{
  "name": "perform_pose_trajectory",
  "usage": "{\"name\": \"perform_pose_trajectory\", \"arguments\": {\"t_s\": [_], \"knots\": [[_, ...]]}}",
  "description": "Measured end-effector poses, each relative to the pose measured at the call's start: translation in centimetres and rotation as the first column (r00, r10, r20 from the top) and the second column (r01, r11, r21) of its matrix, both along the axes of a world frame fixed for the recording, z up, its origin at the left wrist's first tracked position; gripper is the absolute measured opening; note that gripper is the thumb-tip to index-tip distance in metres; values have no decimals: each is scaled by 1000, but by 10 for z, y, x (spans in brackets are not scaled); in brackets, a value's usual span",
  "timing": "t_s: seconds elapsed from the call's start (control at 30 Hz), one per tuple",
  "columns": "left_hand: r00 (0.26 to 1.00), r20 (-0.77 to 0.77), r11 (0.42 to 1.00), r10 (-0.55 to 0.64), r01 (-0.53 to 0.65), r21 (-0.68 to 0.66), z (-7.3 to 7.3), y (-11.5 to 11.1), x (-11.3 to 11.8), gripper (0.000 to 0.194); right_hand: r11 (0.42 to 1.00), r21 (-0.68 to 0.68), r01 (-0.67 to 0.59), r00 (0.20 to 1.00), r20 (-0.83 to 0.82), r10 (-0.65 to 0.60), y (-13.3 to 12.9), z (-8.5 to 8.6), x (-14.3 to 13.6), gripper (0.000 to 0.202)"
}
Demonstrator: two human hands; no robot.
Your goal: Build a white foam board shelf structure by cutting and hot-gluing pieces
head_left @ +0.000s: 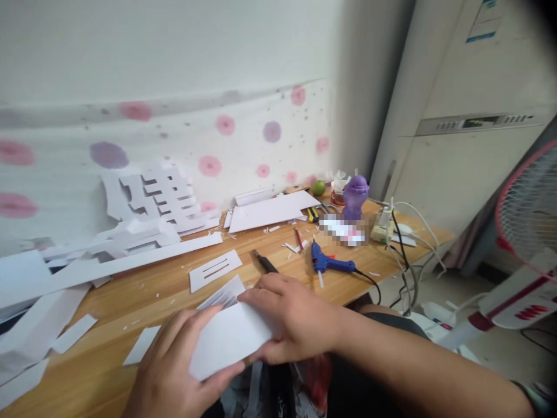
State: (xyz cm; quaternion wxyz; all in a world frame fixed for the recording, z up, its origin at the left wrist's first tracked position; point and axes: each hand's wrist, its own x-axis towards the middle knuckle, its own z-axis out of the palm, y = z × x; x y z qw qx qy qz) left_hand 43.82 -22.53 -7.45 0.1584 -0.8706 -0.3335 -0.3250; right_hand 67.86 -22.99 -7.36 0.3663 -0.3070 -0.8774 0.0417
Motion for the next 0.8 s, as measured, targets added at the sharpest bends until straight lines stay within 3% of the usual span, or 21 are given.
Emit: {"name": "perform_pose_trajectory", "arguments": {"t_s": [0.2, 0.43, 0.6, 0.8], "knots": [[991, 135, 997, -7, 17, -74, -4, 5, -5, 46, 996, 24, -83, 990, -112, 86, 9, -8, -4, 75], [981, 192, 979, 34, 5, -202, -18, 18, -7, 40, 996, -24, -83, 990, -114, 80, 21, -6, -6, 73], [982, 187, 990, -12, 38, -138, -2, 21, 5, 48, 993, 31, -117, 973, -195, 120, 26, -5, 2, 68], [976, 213, 970, -51, 99, -223, 14, 16, 18, 58, 989, -76, -128, 972, -209, 110, 22, -7, 9, 67]]}}
